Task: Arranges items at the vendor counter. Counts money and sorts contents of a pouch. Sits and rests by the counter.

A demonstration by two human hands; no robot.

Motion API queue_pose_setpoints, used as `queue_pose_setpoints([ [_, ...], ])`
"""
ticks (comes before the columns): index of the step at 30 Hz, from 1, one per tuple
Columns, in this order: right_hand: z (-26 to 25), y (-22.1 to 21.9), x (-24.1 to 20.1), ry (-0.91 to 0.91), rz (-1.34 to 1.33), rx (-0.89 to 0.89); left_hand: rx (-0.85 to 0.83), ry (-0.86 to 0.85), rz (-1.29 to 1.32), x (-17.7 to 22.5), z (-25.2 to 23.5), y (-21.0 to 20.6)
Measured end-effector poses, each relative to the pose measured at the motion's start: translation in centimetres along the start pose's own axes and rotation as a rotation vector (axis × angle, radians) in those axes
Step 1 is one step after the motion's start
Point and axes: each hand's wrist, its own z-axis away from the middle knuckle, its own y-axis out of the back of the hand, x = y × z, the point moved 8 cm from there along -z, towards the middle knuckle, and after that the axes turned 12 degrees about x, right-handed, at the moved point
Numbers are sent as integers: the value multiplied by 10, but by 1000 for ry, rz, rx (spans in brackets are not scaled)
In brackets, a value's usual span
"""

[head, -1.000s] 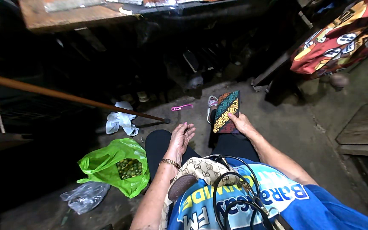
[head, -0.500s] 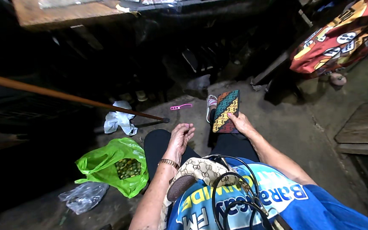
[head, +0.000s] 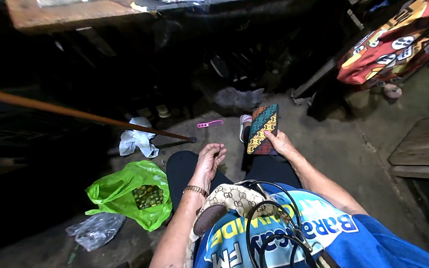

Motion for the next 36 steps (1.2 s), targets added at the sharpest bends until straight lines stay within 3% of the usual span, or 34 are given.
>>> queue_pose_setpoints([
  [19, -2, -1, 4, -58, -16, 7, -27, -33, -35, 1, -4, -1],
  [36, -5, 0, 0, -4, -52, -40, -67, -82, -146, 5, 3, -7],
])
